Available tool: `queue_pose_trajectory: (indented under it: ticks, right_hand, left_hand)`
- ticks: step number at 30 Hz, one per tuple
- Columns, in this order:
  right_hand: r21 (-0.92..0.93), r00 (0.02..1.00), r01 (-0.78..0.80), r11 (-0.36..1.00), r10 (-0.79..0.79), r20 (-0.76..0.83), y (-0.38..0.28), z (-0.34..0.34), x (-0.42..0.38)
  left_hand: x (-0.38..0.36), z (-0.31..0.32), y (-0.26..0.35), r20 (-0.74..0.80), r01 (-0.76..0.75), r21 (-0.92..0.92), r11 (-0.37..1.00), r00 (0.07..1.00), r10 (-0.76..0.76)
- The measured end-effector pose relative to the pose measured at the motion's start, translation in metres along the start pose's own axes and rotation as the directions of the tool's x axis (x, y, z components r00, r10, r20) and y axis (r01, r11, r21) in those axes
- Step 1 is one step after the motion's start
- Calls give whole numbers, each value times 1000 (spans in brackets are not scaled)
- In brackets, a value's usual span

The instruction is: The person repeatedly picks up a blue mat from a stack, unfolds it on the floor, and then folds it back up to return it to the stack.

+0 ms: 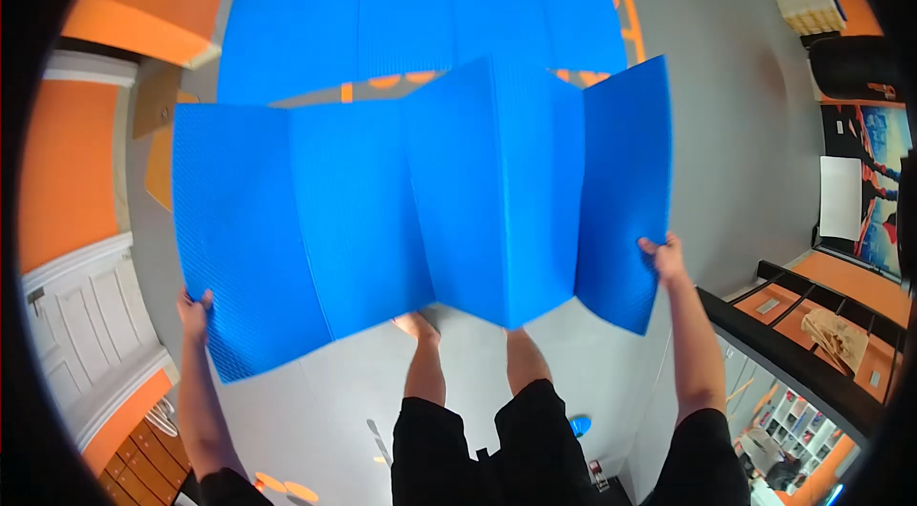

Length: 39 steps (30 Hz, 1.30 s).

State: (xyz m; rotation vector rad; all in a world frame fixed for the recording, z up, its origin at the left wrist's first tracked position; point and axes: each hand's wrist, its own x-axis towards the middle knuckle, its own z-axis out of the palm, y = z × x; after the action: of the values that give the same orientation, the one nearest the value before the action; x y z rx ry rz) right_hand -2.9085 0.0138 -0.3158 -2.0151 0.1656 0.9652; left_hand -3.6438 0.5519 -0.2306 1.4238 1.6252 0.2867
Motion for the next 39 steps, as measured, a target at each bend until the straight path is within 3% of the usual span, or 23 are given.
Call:
queue_pose_trajectory:
  ticks: [1,2,4,6,7,9,10,13,14,17,20,21,22,25,27,29,31,33,34,36,38,39]
  right_hand:
    - [-15,1000,4,1000,-4,-25,8,-7,14]
    - [-29,999,5,1000,-7,-53,18,-13,25]
    - [-166,990,-33,986,10,-142,32,-19,51]
    - [-650,961,-61,757,-132,-244,76,-45,108]
    - [-662,965,-70,746,-118,-235,85,-30,117]
    - [-866,793,-362,345,-374,-481,85,10,123]
    - [-870,800,-365,332,-367,-475,82,44,124]
    - [-788,712,-575,223,-338,-615,102,115,134]
    - [-802,695,-565,195,-411,-590,129,121,147]
    - [-759,720,-644,94,-259,-643,132,152,145]
    - [-760,659,-631,155,-410,-631,176,100,176]
    - [-760,640,-627,171,-441,-628,185,83,184]
    - [-735,640,-649,194,-383,-666,184,69,188]
    - [-852,777,-402,337,-367,-512,197,37,190]
    - [-905,942,-51,423,-280,-184,292,-12,231]
    - [-817,998,22,576,40,55,328,6,240]
    - [-744,943,9,668,242,229,356,50,236]
    - [-720,926,8,694,266,267,361,113,222]
    - [-741,967,-72,667,230,112,365,141,218]
    - [-749,979,-170,641,200,-51,367,171,203]
    - [-695,994,-101,712,104,-38,348,191,197]
    - [-697,994,-100,710,103,-38,339,198,195]
  left_hand:
    - [21,-6,-22,162,80,-121,989,985,-59]
    - [31,-2,-38,221,158,-140,978,967,-124]
    - [37,21,-76,194,234,-59,971,956,-218]
    - [31,67,-99,147,289,3,957,947,-287]
    - [37,77,-132,125,297,46,954,946,-300]
    - [42,135,-163,83,321,102,941,940,-330]
    - [57,155,-199,68,312,149,938,943,-324]
    - [98,242,-273,18,236,330,914,966,-257]
    - [107,269,-296,18,180,390,903,979,-203]
    - [94,360,-340,154,-89,464,882,988,18]
    - [34,456,-291,376,-23,354,935,919,-120]
    - [21,479,-286,388,57,315,947,903,-183]
    - [12,498,-285,399,71,333,940,893,-209]
    - [8,532,-313,391,115,359,926,883,-261]
    - [6,549,-311,376,136,363,922,884,-278]
    - [2,550,-285,339,250,429,868,846,-412]
    - [6,555,-288,293,283,399,872,862,-414]
    - [17,560,-297,246,310,371,876,876,-414]
    - [27,561,-302,215,362,345,866,868,-449]
    - [35,564,-301,188,415,328,849,852,-489]
    - [51,565,-281,60,545,130,829,830,-555]
    - [59,563,-279,61,545,128,828,829,-555]
